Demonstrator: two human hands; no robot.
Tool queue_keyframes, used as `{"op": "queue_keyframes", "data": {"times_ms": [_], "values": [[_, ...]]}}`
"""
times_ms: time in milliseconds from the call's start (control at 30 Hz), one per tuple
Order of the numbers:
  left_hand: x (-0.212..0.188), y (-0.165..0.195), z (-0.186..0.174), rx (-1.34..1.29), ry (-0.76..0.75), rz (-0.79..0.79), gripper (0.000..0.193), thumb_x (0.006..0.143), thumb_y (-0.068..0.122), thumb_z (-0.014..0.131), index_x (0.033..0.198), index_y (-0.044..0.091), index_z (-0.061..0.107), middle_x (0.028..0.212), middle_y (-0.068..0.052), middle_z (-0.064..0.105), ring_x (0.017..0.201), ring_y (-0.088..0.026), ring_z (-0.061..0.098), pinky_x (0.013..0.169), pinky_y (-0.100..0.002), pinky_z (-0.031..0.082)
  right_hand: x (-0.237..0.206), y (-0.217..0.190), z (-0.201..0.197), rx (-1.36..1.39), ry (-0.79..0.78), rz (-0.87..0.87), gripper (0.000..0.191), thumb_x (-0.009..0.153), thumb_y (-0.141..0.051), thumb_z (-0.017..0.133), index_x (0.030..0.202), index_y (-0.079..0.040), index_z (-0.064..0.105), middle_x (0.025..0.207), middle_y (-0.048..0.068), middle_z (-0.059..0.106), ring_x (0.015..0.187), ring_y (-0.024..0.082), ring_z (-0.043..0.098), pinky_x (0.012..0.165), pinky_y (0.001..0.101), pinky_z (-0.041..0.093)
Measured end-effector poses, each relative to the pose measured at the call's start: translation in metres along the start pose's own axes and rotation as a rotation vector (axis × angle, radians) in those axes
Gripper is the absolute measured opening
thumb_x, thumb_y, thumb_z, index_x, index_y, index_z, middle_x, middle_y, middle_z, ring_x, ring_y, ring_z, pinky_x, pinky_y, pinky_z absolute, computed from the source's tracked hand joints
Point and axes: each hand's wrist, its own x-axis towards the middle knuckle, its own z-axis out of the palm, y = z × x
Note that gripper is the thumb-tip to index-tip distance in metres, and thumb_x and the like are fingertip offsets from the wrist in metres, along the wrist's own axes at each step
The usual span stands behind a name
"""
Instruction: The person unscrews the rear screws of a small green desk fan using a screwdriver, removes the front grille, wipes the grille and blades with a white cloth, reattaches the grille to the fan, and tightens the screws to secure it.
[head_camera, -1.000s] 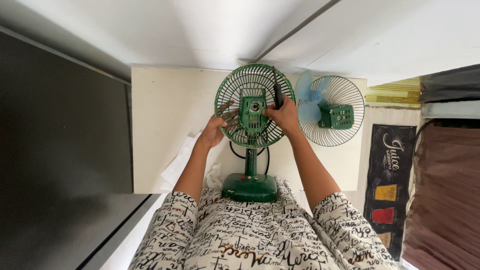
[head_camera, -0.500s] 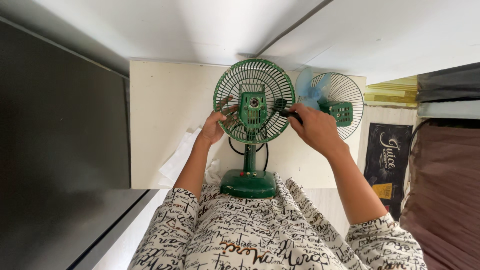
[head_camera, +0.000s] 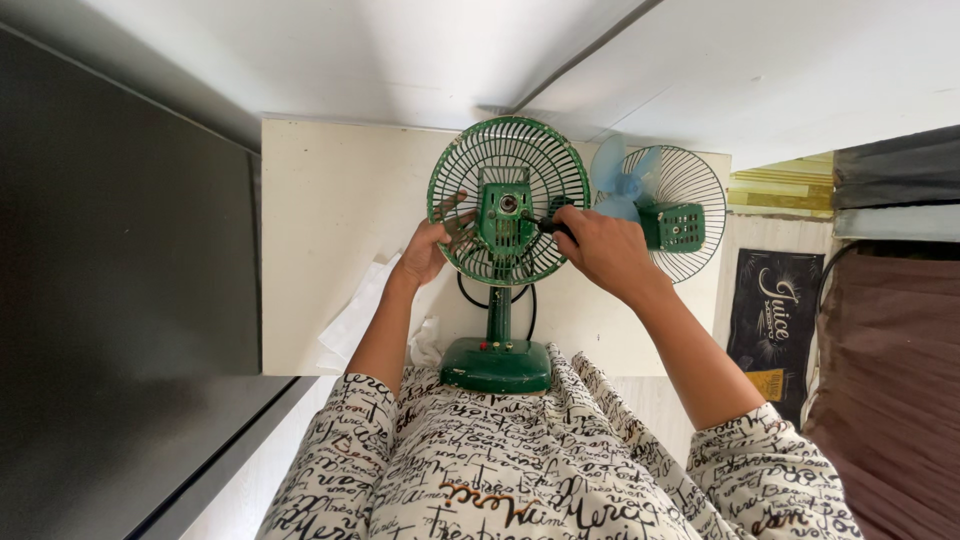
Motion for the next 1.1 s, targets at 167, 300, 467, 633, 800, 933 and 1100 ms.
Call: {"op": "queue_keyframes", "data": {"times_ms": [167,300,467,633,800,933,1100], "values": [[0.000,0.001,-0.002,0.064,-0.001,0.014,0.080,0.075,0.007,0.047,0.155,0.008,0.043,0.138,-0.018,0.060,0.110,-0.024,0.059,0.094,-0.036,0.046,-0.001,0.001,-0.003,0.013,0.048,-0.034,0.020,0.097,-0.030,0.059,0.108,-0.013,0.063,0.087,0.009,0.071,0.076,0.034,0.068,0.062,0.0482,0.050],[0.001,0.001,-0.002,0.060,0.029,-0.010,0.079,0.074,0.007,0.046,0.152,0.009,0.043,0.136,-0.017,0.062,0.112,-0.023,0.063,0.096,-0.037,0.050,0.002,-0.001,-0.005,-0.023,0.027,-0.026,0.020,0.097,-0.030,0.060,0.106,-0.013,0.064,0.084,0.009,0.070,0.075,0.033,0.067,0.063,0.0481,0.050],[0.002,-0.002,-0.006,0.061,0.029,0.009,0.078,0.075,0.006,0.046,0.153,0.008,0.045,0.137,-0.018,0.062,0.109,-0.024,0.062,0.093,-0.038,0.050,0.006,-0.003,-0.009,-0.085,0.014,-0.045,0.019,0.096,-0.030,0.062,0.106,-0.015,0.067,0.085,0.008,0.069,0.076,0.032,0.068,0.064,0.0469,0.051],[0.004,-0.005,-0.010,0.058,0.038,0.008,0.075,0.077,0.007,0.047,0.152,0.008,0.045,0.133,-0.016,0.063,0.109,-0.023,0.064,0.093,-0.038,0.051,0.010,-0.005,-0.011,-0.109,0.111,-0.162,0.032,0.086,-0.010,0.068,0.116,-0.020,0.070,0.100,0.013,0.064,0.092,0.033,0.068,0.069,0.0445,0.055],[0.005,-0.005,-0.010,0.057,0.032,0.010,0.075,0.078,0.008,0.046,0.153,0.009,0.045,0.133,-0.014,0.064,0.107,-0.022,0.063,0.092,-0.037,0.052,0.013,-0.005,-0.011,0.113,0.146,-0.330,0.045,0.080,0.005,0.062,0.123,-0.008,0.064,0.124,0.022,0.059,0.101,0.039,0.065,0.076,0.0468,0.055],[0.003,-0.003,-0.007,0.081,0.017,0.007,0.076,0.078,0.008,0.046,0.154,0.010,0.044,0.134,-0.014,0.063,0.107,-0.021,0.061,0.088,-0.036,0.051,0.012,-0.004,-0.005,0.219,0.171,-0.236,0.027,0.096,-0.014,0.069,0.121,-0.006,0.062,0.114,0.015,0.065,0.090,0.038,0.067,0.072,0.0470,0.055],[0.002,0.000,-0.002,0.083,0.033,-0.011,0.078,0.076,0.008,0.046,0.154,0.012,0.042,0.135,-0.015,0.061,0.108,-0.022,0.061,0.087,-0.036,0.052,0.018,-0.002,-0.001,-0.043,0.192,-0.024,0.040,0.095,-0.045,0.074,0.104,-0.009,0.062,0.096,0.009,0.066,0.079,0.030,0.070,0.064,0.0442,0.055]]}}
